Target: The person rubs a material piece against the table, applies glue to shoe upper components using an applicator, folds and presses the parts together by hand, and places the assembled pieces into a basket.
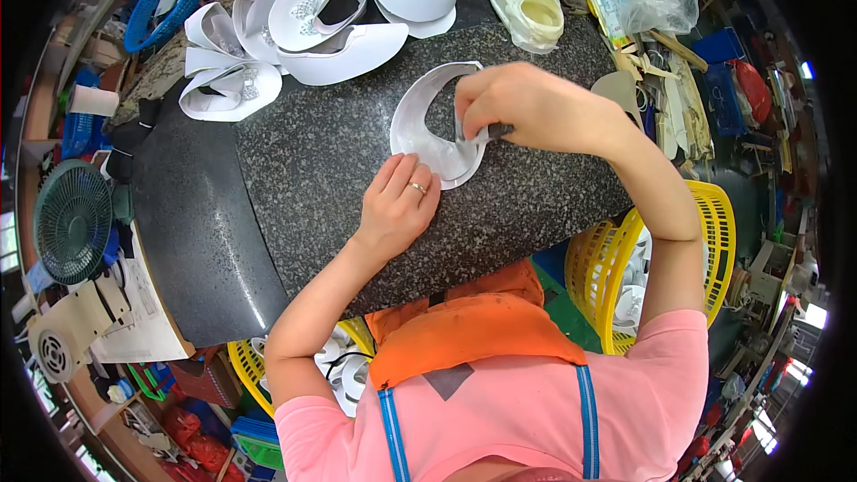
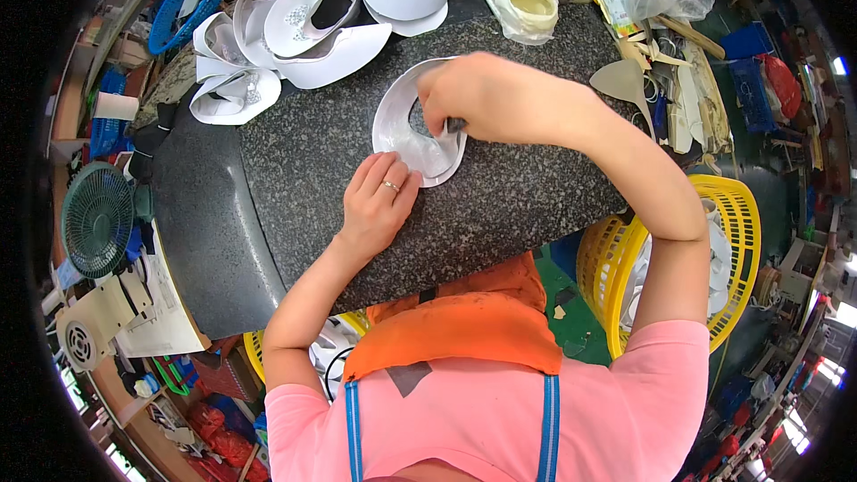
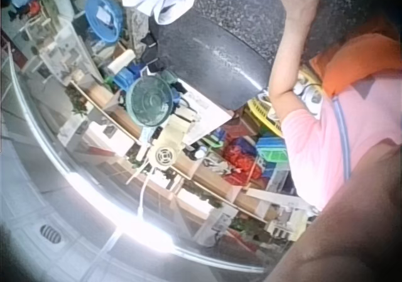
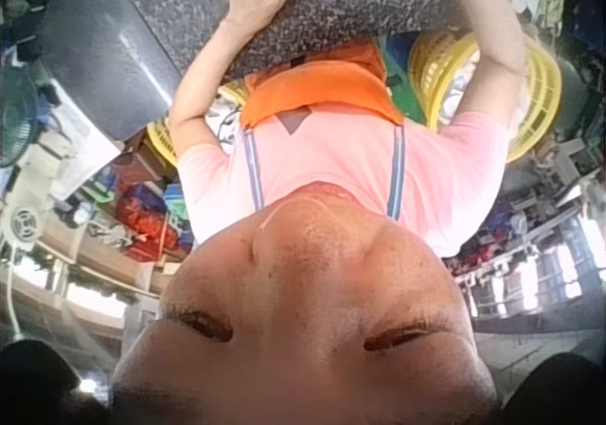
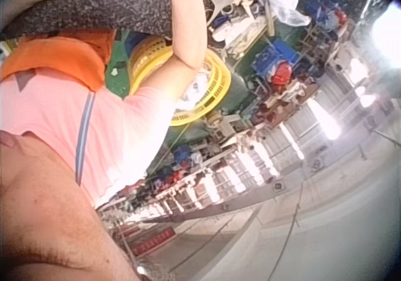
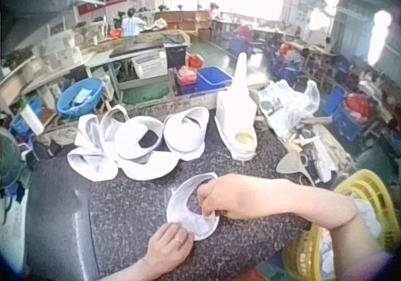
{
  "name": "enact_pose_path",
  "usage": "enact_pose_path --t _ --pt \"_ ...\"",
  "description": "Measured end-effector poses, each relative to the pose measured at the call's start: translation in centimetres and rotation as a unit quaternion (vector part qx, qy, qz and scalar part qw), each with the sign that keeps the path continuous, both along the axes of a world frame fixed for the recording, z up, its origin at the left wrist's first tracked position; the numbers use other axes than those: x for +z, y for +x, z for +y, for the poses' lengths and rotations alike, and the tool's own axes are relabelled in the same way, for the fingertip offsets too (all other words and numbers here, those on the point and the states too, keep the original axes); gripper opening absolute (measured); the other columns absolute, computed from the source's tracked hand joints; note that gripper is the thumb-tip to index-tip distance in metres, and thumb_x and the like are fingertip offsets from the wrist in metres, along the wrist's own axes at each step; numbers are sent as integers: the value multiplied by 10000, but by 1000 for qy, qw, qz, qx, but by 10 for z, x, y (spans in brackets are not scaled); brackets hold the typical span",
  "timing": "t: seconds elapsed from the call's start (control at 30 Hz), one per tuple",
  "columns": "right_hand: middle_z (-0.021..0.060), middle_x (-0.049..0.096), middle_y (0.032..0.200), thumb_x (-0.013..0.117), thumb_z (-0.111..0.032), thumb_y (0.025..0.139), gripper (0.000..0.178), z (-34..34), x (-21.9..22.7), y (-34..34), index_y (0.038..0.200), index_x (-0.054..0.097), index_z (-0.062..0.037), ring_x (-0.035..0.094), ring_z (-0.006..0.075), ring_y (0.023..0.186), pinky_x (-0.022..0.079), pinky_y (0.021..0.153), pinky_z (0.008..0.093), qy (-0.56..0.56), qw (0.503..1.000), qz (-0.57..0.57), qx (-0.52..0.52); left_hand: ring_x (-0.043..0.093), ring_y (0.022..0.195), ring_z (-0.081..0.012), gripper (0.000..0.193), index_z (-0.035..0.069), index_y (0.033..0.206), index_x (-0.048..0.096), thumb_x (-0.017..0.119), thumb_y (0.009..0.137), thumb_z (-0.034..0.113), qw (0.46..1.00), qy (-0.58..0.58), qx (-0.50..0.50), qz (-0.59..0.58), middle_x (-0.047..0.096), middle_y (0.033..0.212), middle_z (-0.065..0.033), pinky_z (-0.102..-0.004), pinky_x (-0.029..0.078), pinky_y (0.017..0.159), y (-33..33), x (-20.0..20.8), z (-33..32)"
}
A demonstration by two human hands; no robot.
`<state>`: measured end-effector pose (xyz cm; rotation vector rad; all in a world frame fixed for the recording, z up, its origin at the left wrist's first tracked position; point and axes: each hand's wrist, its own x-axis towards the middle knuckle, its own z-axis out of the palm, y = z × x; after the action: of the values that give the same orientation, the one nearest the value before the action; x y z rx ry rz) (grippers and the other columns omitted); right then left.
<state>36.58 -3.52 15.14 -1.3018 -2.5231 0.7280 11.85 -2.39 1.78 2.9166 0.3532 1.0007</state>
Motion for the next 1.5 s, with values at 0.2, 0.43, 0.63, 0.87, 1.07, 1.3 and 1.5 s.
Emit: enact_pose_path --t 0.2,0.43,0.63,0.87,1.07,1.3,1.5 --pt "104 685 993 687 67 740 313 -29 24 18 1034 717 -33 697 250 897 556 759 332 118 933 228 -253 674 871 -298 242 47 945 701 652 761 -102 945 -286 121 -103 647 972 -136 -370 549 754 -29 19 1" --pt "100 667 993 646 109 721 365 -41 -52 -11 1048 708 -42 696 267 869 573 750 351 204 949 149 -191 551 837 -53 130 -18 962 674 621 879 -102 767 -577 131 -246 591 996 -9 -195 435 721 -41 11 21" --pt "96 622 976 620 80 734 303 -26 -88 -17 1001 675 -54 660 315 876 550 756 408 215 941 117 -234 554 805 -41 150 -25 1010 690 644 873 -68 748 -612 130 -222 629 931 4 -199 439 728 -29 53 34" --pt "115 612 998 656 11 757 250 -16 -83 -12 1001 671 -44 655 340 904 547 775 442 140 965 117 -187 638 868 -112 339 -71 1131 698 638 820 50 818 -561 119 -52 721 985 -81 -253 495 780 35 102 107" --pt "103 564 903 670 28 736 321 7 -105 10 1046 666 -57 637 309 807 540 695 419 233 942 58 -234 716 928 -336 383 -8 1075 737 546 748 45 885 -449 123 -12 735 981 -223 -394 535 824 128 69 208" --pt "75 553 839 628 -101 873 180 35 -129 23 1031 672 -26 642 236 722 540 620 357 389 888 -29 -245 675 737 -168 344 -48 979 749 547 700 -44 930 -334 126 91 738 819 -109 -330 530 687 160 28 256" --pt "74 613 889 661 -47 814 293 40 -106 47 1105 686 -37 660 236 766 547 644 354 460 853 24 -248 703 846 -273 360 -9 1057 746 571 742 -11 876 -461 112 82 733 911 -178 -356 535 768 137 40 243"
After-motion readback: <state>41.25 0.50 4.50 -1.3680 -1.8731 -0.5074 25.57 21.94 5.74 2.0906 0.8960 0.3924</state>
